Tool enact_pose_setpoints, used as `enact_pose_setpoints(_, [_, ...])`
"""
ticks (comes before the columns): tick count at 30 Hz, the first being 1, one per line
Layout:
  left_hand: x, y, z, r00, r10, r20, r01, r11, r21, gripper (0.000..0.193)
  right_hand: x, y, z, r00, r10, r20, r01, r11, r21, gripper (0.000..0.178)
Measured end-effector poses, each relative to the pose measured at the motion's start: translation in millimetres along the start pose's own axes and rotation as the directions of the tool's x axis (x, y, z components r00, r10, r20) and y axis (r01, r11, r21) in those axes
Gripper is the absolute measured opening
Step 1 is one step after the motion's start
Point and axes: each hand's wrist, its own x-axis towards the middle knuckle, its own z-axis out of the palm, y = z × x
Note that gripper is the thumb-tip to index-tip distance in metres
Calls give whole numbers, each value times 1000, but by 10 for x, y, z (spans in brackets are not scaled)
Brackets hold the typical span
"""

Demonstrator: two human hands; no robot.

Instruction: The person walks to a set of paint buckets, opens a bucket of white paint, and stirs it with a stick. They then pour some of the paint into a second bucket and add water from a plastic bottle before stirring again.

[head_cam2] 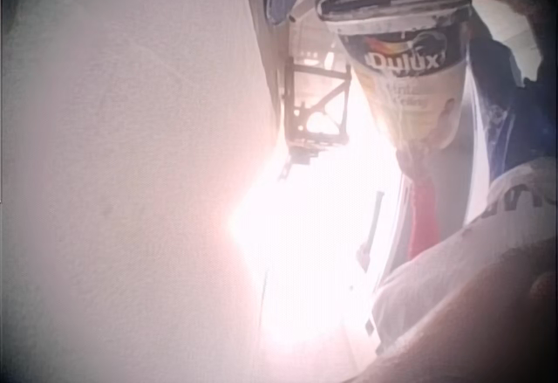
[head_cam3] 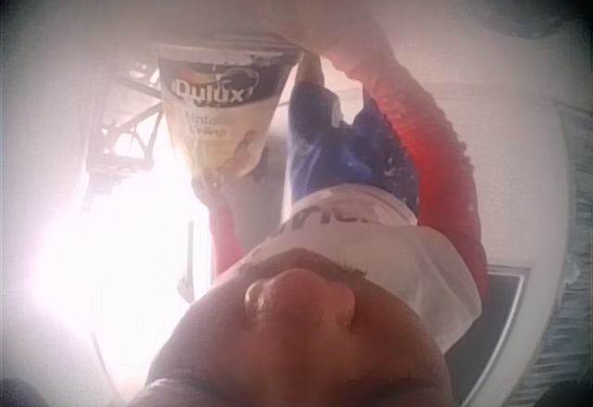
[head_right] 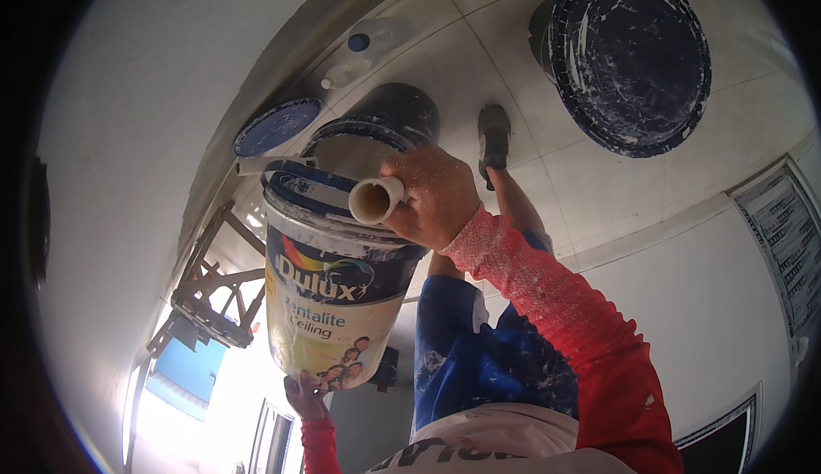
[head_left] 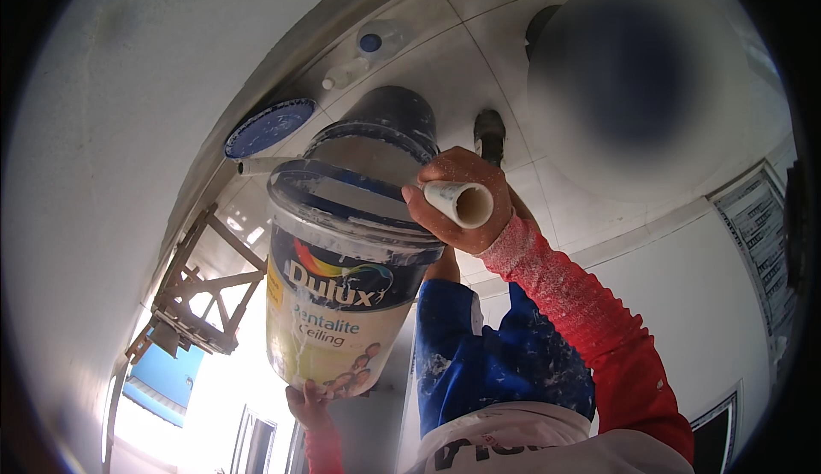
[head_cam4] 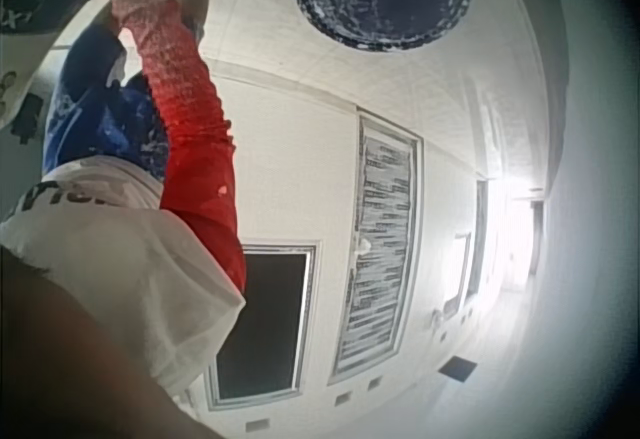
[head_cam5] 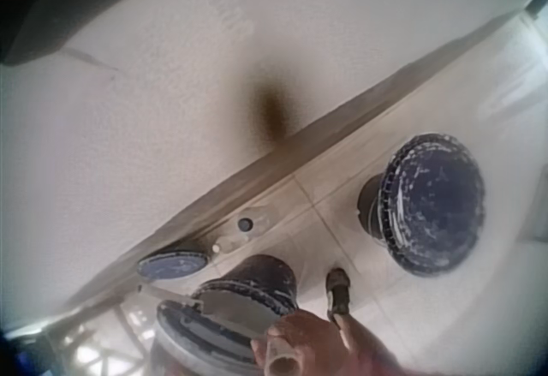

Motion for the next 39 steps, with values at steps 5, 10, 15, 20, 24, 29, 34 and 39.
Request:
enact_pose_setpoints(5, [-4,-5,21,999,-16,-32,16,1000,18,27,118,-3,201,926,339,-169,-237,867,438,15])
enact_pose_setpoints(10, [-71,118,147,998,-23,-55,26,998,57,27,170,-6,435,862,471,-186,-316,788,528,33])
enact_pose_setpoints(15, [-80,131,174,999,-6,-47,9,998,61,29,224,41,477,778,613,-139,-343,599,724,37])
enact_pose_setpoints(20, [-45,63,152,999,30,-24,-29,999,37,28,160,-38,450,853,505,-131,-288,665,689,38])
enact_pose_setpoints(24, [-83,123,203,999,7,-41,-5,999,51,28,143,-57,446,884,435,-173,-261,765,589,39])
enact_pose_setpoints(29, [0,-22,66,999,38,-17,-38,999,5,28,122,-77,420,895,424,-140,-273,767,580,37])
enact_pose_setpoints(34, [60,-119,-13,998,66,-25,-65,997,36,26,133,-164,395,942,270,-201,-157,880,448,34])
enact_pose_setpoints(39, [86,-160,-46,997,68,-36,-66,997,39,25,95,-76,441,933,310,-180,-179,838,516,31])
